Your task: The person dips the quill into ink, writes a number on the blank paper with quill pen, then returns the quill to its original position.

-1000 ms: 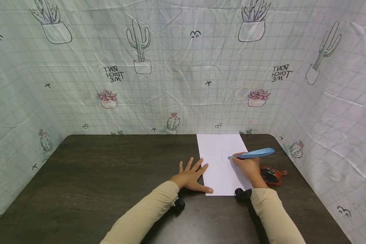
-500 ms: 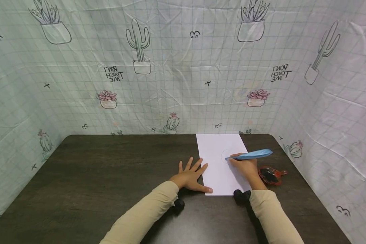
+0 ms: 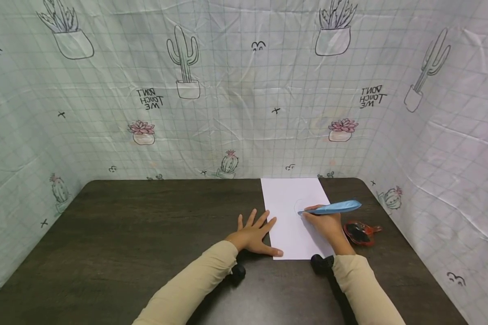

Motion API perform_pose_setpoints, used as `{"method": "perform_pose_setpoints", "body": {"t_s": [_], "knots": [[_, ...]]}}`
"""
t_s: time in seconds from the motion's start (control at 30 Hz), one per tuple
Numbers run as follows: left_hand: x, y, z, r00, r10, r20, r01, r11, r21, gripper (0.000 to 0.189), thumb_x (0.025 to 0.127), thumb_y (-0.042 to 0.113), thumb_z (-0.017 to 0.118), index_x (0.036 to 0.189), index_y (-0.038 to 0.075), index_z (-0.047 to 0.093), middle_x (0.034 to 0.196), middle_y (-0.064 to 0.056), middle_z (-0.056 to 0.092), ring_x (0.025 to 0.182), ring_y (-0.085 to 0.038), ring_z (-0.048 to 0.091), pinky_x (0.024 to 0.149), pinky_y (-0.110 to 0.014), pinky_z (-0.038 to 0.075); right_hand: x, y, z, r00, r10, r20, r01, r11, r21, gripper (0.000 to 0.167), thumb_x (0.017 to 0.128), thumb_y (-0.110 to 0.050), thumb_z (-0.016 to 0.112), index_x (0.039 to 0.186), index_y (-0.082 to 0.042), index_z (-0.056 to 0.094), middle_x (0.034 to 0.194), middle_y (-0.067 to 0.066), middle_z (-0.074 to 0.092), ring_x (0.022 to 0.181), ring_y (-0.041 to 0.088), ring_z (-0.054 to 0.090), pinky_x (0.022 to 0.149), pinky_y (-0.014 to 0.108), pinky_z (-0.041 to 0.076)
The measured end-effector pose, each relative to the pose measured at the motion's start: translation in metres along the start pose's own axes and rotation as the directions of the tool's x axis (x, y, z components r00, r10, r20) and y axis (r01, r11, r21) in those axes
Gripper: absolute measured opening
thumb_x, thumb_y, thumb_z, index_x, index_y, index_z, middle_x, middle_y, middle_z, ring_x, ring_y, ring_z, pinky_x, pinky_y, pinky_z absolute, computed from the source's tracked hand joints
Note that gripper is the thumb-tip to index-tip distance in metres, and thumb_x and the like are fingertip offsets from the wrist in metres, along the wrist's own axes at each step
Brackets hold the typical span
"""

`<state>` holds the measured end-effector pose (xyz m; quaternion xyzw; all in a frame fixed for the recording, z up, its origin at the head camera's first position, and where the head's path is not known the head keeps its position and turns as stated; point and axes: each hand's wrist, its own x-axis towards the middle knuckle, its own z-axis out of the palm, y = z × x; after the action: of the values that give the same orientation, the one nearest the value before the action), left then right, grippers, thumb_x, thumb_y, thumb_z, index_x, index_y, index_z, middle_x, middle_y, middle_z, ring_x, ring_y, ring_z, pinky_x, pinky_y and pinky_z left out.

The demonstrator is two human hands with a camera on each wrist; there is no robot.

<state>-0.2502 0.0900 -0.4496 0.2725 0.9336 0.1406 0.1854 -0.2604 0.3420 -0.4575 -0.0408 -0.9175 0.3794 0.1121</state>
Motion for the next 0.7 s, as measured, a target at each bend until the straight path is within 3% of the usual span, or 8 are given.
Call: {"method": "perform_pose_setpoints", "body": {"t_s": [0.2,0.43,0.7], "knots": [[-0.0018,0.0009,-0.0014,1.000,0.000,-0.001,0.000,1.000,0.003,0.098,0.079,0.073,0.058,0.155,0.036,0.009,0.162,0.009,-0.001,0.147,-0.026,-0.012,0.113,-0.060,-0.009,-0.0038,-0.0010,-0.0009,0.999,0.020,0.033,-0.020,1.000,-0.001,0.034,0.084,-0.027,0.075,0.104,0.000,0.073,0.096,0.010,0.074,0.089,0.010,0.061,0.072,0.019,0.044],[-0.0005,-0.0003,-0.0004,1.000,0.002,0.003,-0.002,1.000,-0.001,0.098,0.079,0.073,0.058,0.155,0.036,0.009,0.162,0.009,-0.002,0.147,-0.026,-0.013,0.113,-0.060,-0.009,-0.0065,-0.0002,-0.0008,0.999,-0.017,0.038,0.017,1.000,0.019,0.031,0.085,-0.024,0.075,0.104,0.001,0.073,0.097,0.013,0.073,0.091,0.013,0.061,0.072,0.017,0.043],[0.0006,-0.0002,-0.0001,1.000,0.002,-0.002,-0.002,1.000,-0.002,0.098,0.078,0.073,0.058,0.155,0.036,0.009,0.162,0.009,-0.002,0.147,-0.026,-0.013,0.113,-0.060,-0.009,-0.0066,-0.0001,-0.0008,0.999,-0.016,0.041,0.015,1.000,0.018,0.031,0.085,-0.022,0.074,0.104,0.003,0.072,0.099,0.015,0.073,0.101,0.028,0.061,0.075,0.017,0.043]]}}
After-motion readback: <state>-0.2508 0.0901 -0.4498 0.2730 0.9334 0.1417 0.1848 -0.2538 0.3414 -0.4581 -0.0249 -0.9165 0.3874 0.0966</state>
